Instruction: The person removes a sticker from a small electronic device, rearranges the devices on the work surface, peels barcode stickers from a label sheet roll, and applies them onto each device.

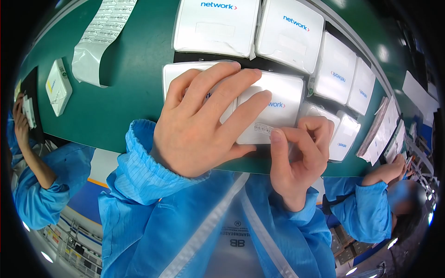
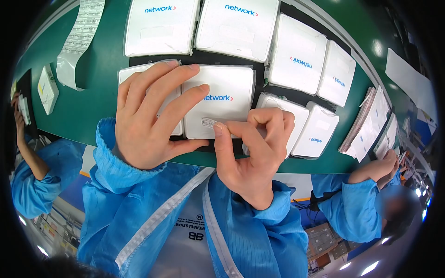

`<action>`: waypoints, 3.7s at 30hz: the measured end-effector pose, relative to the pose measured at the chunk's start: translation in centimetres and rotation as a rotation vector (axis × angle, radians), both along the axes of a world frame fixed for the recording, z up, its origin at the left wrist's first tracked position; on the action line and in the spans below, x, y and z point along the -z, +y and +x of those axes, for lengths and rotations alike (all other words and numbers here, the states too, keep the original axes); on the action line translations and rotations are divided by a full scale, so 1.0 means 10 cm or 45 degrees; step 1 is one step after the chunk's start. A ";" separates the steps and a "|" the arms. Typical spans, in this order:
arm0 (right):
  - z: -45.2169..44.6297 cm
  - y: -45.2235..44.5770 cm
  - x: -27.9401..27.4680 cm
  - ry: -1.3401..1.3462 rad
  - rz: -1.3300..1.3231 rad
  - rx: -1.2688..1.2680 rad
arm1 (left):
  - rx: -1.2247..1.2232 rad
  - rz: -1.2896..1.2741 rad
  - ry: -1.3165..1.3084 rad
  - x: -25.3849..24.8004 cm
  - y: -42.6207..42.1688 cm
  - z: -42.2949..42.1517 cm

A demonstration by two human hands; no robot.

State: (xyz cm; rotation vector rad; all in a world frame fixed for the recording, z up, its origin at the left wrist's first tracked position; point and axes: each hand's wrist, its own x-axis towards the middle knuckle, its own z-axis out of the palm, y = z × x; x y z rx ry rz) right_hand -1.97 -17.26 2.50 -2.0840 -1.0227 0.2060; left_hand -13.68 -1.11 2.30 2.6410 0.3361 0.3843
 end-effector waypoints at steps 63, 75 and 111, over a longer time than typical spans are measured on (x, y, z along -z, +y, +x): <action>0.23 -0.18 -0.20 0.114 -0.137 -0.005 | 0.018 0.369 0.216 -0.05 -0.21 -0.40; 0.23 -0.21 -0.09 -0.031 -0.165 -0.199 | 0.004 0.535 0.231 -0.01 -0.33 -0.27; 0.16 -0.09 -0.35 0.257 0.358 -0.321 | -0.772 -0.859 -0.868 -0.81 0.53 -0.56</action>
